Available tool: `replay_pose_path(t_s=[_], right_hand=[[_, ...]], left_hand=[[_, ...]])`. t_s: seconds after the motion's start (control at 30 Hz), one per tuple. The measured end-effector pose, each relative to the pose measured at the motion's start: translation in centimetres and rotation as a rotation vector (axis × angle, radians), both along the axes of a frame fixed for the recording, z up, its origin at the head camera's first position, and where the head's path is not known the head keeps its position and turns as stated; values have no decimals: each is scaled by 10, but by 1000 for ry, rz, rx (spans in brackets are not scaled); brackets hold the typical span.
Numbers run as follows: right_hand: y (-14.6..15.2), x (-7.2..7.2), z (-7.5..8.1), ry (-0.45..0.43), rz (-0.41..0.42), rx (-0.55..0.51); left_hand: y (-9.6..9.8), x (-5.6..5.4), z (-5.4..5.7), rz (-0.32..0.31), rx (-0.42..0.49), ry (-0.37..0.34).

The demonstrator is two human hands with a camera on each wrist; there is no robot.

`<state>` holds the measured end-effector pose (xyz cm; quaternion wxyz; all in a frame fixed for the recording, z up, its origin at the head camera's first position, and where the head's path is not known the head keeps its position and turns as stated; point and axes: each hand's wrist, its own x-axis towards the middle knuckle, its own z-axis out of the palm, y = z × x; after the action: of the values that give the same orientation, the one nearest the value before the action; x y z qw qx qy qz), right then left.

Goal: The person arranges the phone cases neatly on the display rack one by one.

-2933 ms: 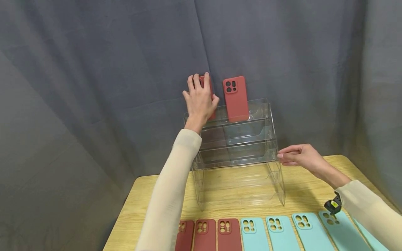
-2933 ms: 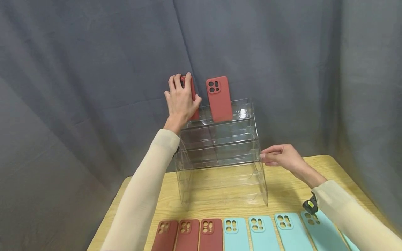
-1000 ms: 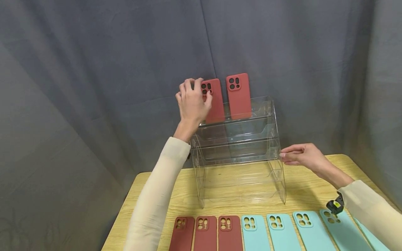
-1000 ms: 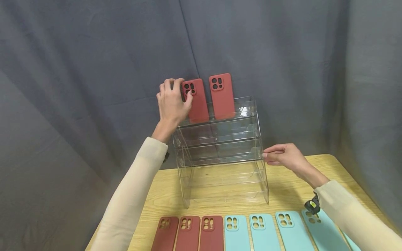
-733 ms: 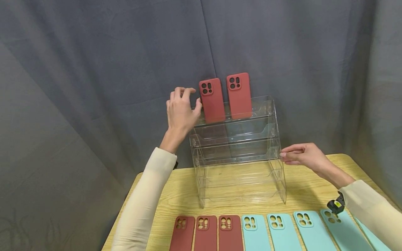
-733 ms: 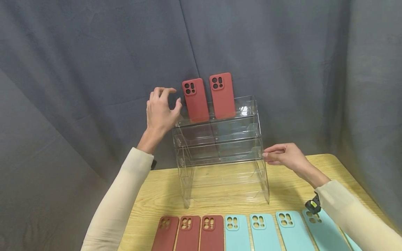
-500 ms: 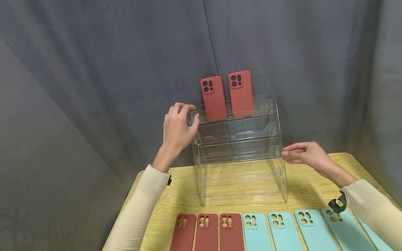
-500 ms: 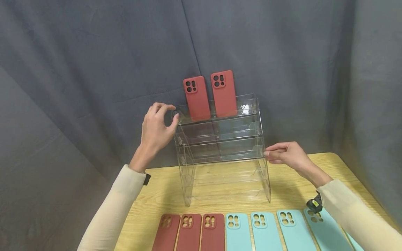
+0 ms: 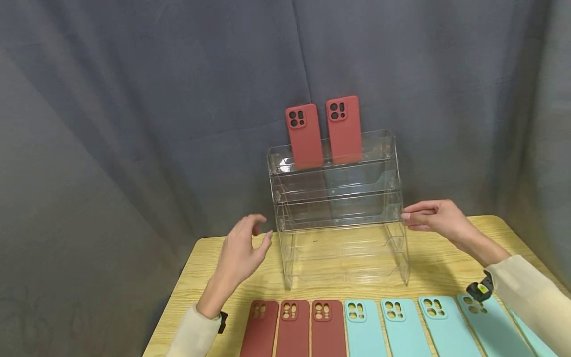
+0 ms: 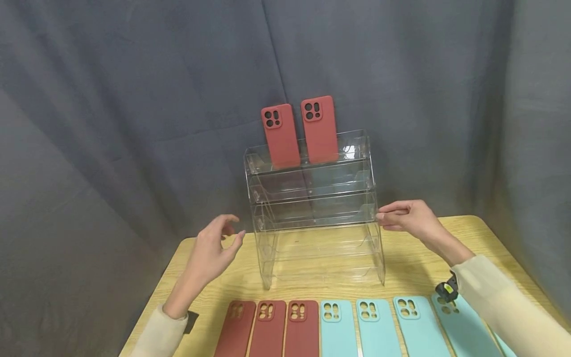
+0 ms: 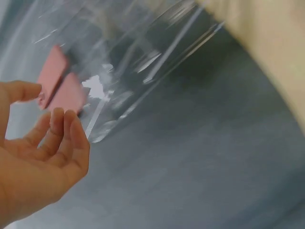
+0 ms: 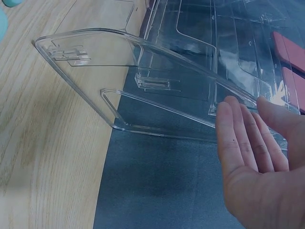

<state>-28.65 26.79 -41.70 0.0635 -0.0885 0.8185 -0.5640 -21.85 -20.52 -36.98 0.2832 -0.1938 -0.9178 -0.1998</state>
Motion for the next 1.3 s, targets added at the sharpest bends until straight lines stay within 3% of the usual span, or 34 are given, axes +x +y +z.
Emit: replay_pose_path(t_s=[0.3, 0.4, 0.5, 0.7, 0.9, 1.3], right_hand=[[1, 2, 1, 1, 6, -7], [0, 4, 1, 11, 9, -11], [-1, 4, 2, 16, 5, -12], [-2, 5, 2, 24, -2, -1], [-1, 5, 2, 12, -8, 25], [-1, 5, 1, 22, -5, 17]], left_hand=[[-25, 37, -86, 51, 9, -336], [-32, 48, -107, 51, -6, -439], [-38, 57, -122, 24, -54, -519], [-44, 69, -136, -46, -141, -659], [-46, 70, -144, -64, -145, -820], [-45, 67, -147, -53, -174, -871]])
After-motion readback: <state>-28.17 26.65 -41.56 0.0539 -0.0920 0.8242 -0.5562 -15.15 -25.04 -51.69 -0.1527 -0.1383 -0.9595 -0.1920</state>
